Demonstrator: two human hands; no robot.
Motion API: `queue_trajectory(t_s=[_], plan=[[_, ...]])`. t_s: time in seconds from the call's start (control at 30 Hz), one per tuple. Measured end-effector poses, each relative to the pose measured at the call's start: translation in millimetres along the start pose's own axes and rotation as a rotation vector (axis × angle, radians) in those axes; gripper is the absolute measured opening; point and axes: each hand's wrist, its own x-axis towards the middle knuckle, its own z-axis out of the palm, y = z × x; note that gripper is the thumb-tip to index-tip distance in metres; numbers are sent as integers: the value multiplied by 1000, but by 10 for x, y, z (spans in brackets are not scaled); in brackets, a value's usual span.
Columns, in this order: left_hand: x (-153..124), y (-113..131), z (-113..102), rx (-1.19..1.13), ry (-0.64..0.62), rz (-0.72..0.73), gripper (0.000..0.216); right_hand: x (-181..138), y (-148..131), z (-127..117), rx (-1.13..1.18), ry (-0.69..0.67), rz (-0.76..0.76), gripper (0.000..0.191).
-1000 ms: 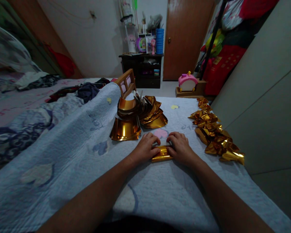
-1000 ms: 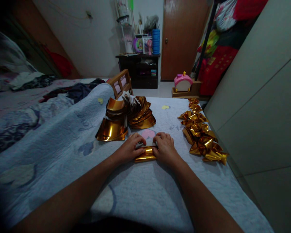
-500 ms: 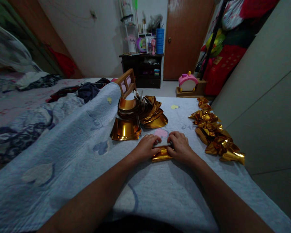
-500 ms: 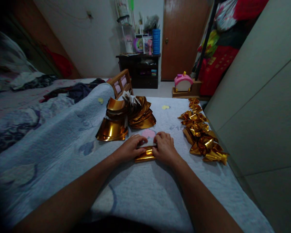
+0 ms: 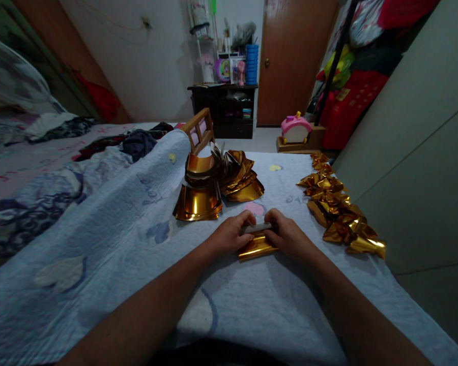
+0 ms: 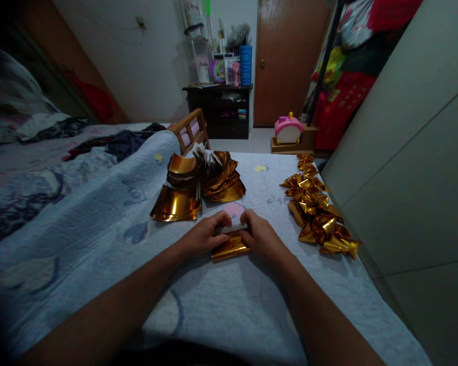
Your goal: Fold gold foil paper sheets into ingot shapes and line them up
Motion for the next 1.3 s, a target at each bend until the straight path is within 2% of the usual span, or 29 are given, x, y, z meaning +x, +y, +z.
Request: queue_trajectory(t_s=[0.1, 0.17, 0.3, 0.43, 0.6, 0.9, 1.07, 1.3], plan=[[-15, 10, 21, -100, 11, -36, 30, -7, -27, -3, 272, -45, 82, 45], [-24, 18, 33, -190, 17, -56, 34, -1, -31, -6, 386, -74, 124, 53], [-38, 28, 41, -343, 29, -94, 39, 10, -22, -27, 509, -84, 174, 56], [-43, 24, 38, -424, 36, -113, 37, -2, -51, -68, 611, -138, 231, 46], [-44, 18, 44, -468, 11, -106, 36, -24, -112, -113, 532, -152, 224, 26], [-48, 38, -10, -354, 15, -94, 24, -25, -143, -138, 518, -40, 194, 27], [-42, 62, -15, -409, 53, -163, 21, -22, -141, -130, 508, 5, 208, 28], [-26, 71, 11, -559, 125, -171, 20, -9, -161, -121, 539, 42, 221, 27]])
